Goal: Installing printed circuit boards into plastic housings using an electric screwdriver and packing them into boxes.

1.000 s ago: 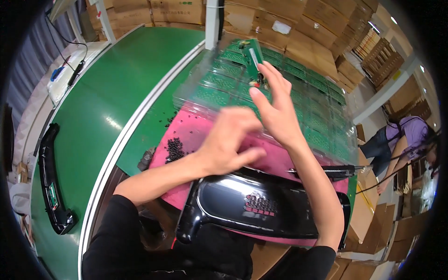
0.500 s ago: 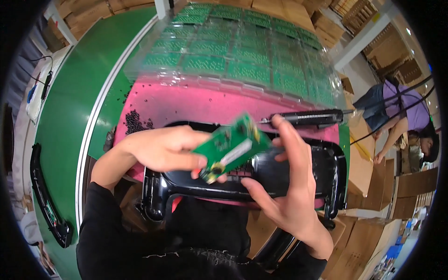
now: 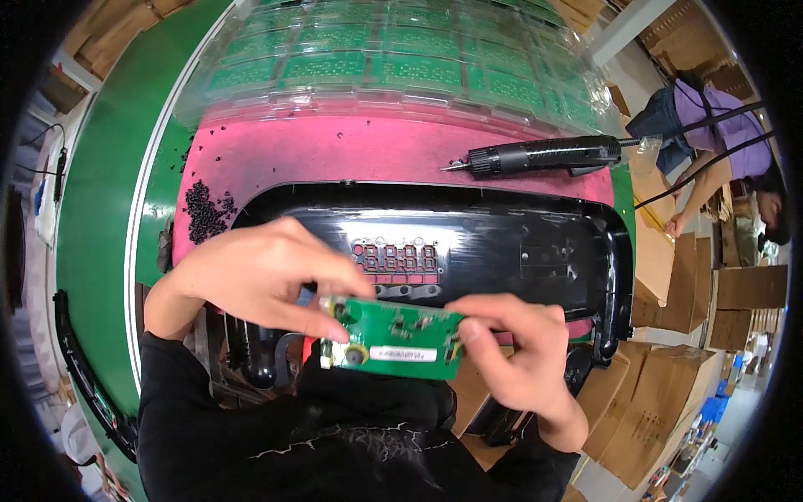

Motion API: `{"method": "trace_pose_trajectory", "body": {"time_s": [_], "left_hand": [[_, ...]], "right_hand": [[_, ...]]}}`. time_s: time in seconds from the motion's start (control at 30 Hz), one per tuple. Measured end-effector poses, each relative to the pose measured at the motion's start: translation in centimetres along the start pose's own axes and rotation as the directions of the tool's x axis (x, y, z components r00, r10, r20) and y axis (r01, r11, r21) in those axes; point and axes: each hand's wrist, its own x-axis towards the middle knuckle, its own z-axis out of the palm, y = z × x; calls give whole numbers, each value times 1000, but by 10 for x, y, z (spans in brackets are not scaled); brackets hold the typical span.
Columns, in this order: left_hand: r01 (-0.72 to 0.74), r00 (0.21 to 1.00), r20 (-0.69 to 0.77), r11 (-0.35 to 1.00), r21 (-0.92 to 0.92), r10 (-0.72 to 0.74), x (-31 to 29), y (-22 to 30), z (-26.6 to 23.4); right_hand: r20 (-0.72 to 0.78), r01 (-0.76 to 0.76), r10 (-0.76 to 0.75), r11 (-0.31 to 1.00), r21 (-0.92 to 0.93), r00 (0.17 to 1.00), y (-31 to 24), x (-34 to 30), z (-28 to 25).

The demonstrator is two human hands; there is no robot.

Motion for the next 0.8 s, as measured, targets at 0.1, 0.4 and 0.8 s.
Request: {"method": "trace_pose_trajectory", "body": {"time_s": [0.1, 0.4, 0.8], "left_hand": [[21, 982, -186, 992, 127, 3, 2, 3, -4], [78, 971, -241, 940, 332, 4, 5, -1, 3], [175, 962, -263, 896, 408, -68, 4, -6, 4]], "right_hand": [[-37, -201, 209, 966, 162, 977, 3, 6, -1], [72, -191, 177, 920, 343, 982, 32, 20, -5], [170, -32, 19, 997, 77, 985, 45, 36, -9]]}}
